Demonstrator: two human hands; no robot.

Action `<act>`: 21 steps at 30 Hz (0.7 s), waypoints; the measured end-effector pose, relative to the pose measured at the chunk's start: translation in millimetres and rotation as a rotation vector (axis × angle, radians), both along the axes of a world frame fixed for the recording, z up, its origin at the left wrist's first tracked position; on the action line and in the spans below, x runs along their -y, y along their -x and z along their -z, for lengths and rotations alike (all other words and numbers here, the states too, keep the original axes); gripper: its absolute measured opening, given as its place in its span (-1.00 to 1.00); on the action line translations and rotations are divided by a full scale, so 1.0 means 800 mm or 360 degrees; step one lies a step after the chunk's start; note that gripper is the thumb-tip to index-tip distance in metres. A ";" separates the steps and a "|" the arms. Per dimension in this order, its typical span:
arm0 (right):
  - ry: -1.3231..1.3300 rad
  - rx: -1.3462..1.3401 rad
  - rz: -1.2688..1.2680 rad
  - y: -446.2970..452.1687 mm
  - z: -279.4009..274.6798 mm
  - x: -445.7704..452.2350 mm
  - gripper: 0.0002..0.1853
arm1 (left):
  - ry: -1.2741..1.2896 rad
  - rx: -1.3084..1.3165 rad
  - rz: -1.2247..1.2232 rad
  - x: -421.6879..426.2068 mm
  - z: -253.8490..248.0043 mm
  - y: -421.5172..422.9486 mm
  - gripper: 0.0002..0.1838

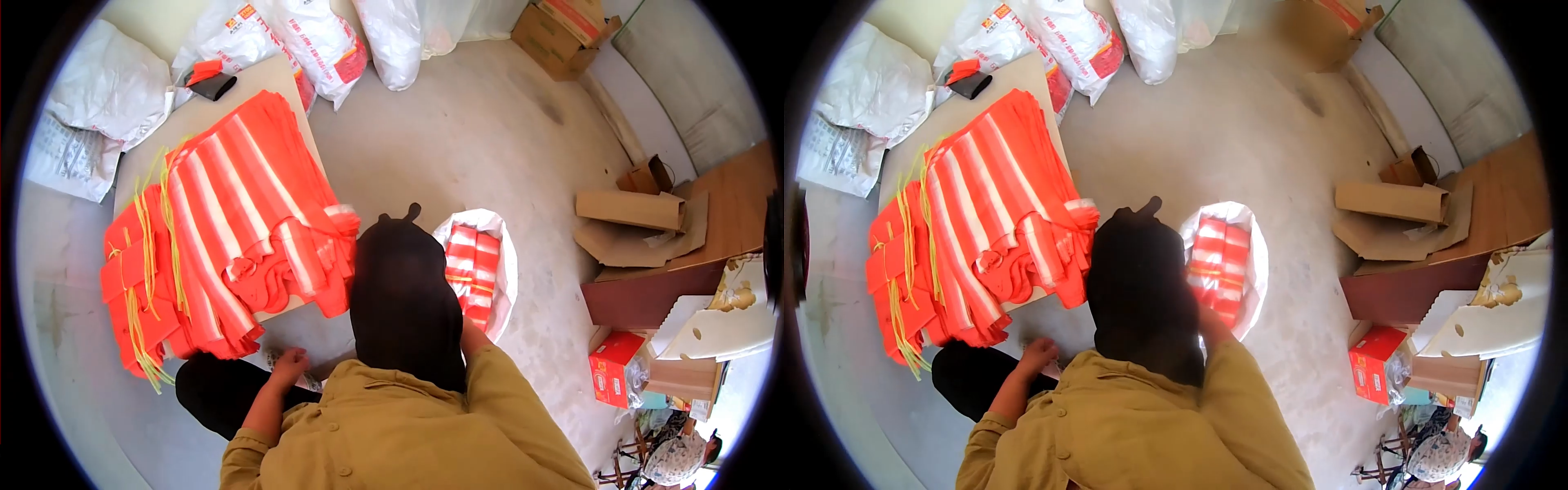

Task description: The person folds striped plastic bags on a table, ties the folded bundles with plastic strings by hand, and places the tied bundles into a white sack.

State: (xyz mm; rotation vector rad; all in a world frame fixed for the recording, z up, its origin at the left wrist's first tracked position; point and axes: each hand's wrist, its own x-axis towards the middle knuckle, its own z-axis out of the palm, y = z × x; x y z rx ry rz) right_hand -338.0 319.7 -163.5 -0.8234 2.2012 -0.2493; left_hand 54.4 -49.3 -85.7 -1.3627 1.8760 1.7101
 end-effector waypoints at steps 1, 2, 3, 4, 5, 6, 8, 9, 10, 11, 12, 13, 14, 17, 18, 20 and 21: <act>-0.0025 -0.0021 -0.0006 0.003 -0.004 0.000 -0.52 | 0.0084 0.0037 0.0066 0.001 0.003 0.000 -0.54; -0.0042 -0.0035 -0.0013 0.006 0.001 -0.004 -0.53 | 0.0170 0.0075 0.0127 -0.001 0.005 0.002 -0.54; -0.0052 -0.0053 -0.0013 0.009 0.005 -0.007 -0.53 | 0.0259 0.0116 0.0183 -0.003 0.005 0.002 -0.55; -0.0045 -0.0081 -0.0015 0.012 0.001 -0.008 -0.54 | 0.0305 0.0100 0.0296 -0.003 0.008 0.001 -0.56; -0.0032 -0.0108 0.0010 0.016 0.006 -0.012 -0.54 | 0.0356 0.0087 0.0404 -0.004 0.009 0.000 -0.57; -0.0002 -0.0136 0.0042 0.023 0.010 -0.014 -0.55 | 0.0416 0.0073 0.0504 -0.001 0.010 0.002 -0.57; 0.0243 -0.0090 0.0427 0.038 0.032 -0.014 -0.57 | 0.0290 0.0057 0.0749 0.001 -0.013 0.018 -0.60; -0.0015 -0.0014 0.0593 0.044 -0.044 0.018 -0.56 | 0.0212 -0.0092 0.0883 0.005 -0.032 0.030 -0.63; 0.0326 -0.0190 0.0425 0.062 -0.037 0.023 -0.56 | 0.0137 -0.0240 0.1017 0.010 -0.057 0.043 -0.66; 0.0548 -0.0133 0.0499 0.071 -0.101 0.055 -0.60 | 0.0026 -0.0290 0.1044 0.015 -0.104 0.063 -0.70; 0.0912 0.0011 0.0869 0.100 -0.070 0.061 -0.65 | -0.0092 -0.0341 0.1074 0.017 -0.160 0.084 -0.75; 0.0713 -0.0413 0.0678 0.109 -0.124 0.094 -0.70 | -0.0107 -0.0562 0.1005 0.017 -0.206 0.101 -0.77; 0.1050 -0.0438 0.0621 0.133 -0.134 0.106 -0.72 | -0.0120 -0.0783 0.0940 0.014 -0.252 0.116 -0.79; 0.1488 -0.0175 0.0809 0.121 -0.289 0.187 -0.80 | -0.0597 -0.1640 0.1169 -0.004 -0.409 0.157 -0.76; 0.1651 -0.0077 0.0821 0.111 -0.325 0.209 -0.82 | -0.0656 -0.1882 0.1349 -0.017 -0.448 0.162 -0.72; 0.1716 -0.0071 0.0581 0.084 -0.374 0.247 -0.84 | -0.0692 -0.2263 0.1750 -0.050 -0.496 0.169 -0.63; 0.1745 -0.0064 0.0461 0.063 -0.398 0.264 -0.84 | -0.0940 -0.2324 0.1854 -0.073 -0.523 0.169 -0.62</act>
